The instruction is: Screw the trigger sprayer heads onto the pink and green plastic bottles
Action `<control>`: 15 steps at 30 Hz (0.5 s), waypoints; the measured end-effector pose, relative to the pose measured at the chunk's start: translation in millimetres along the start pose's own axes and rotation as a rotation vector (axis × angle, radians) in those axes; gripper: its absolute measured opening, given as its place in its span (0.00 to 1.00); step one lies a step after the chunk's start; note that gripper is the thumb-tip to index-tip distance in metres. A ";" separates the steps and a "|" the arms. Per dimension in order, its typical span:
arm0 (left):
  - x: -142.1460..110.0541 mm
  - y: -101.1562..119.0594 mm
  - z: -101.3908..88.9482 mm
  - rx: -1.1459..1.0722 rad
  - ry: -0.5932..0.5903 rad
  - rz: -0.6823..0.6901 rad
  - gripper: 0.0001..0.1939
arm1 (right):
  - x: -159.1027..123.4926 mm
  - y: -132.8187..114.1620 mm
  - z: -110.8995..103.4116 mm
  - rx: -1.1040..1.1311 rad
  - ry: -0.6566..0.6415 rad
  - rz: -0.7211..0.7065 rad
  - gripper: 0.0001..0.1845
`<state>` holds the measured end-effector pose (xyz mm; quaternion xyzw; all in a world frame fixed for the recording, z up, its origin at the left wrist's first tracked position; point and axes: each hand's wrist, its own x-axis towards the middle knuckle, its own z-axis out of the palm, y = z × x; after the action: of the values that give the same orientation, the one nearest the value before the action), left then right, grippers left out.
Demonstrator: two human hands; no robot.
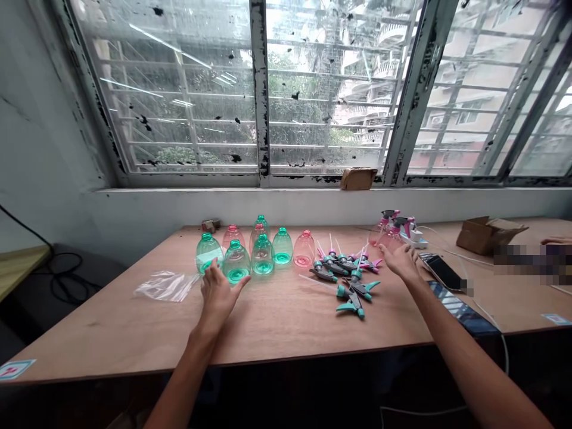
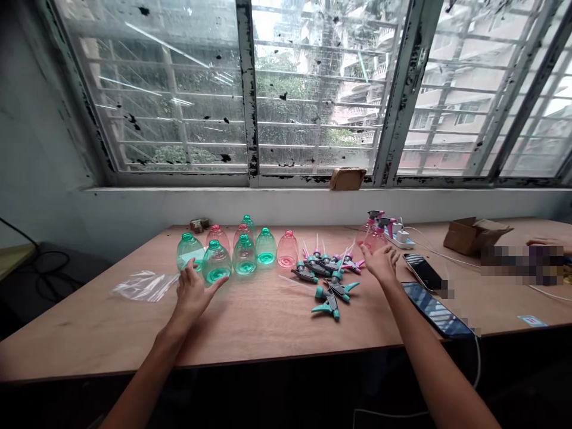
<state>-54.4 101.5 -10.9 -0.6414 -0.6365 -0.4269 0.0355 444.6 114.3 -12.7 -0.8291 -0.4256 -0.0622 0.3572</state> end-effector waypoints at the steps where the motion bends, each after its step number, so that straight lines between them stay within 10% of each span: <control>1: -0.8 2.6 -0.1 -0.011 0.003 0.034 0.49 | -12.4 -1.7 -5.1 0.002 -0.021 -0.047 0.46; 7: -2.9 8.8 -3.5 -0.087 0.043 0.109 0.45 | -98.9 -22.5 -30.0 -0.028 -0.335 -0.568 0.27; 15: -4.8 5.2 2.7 -0.258 -0.141 0.148 0.45 | -176.4 -78.7 -19.7 -0.253 -0.227 -0.597 0.17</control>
<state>-47.8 98.4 -12.9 -0.7141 -0.5283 -0.4553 -0.0605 278.4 15.0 -27.5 -0.7075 -0.6753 -0.1235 0.1678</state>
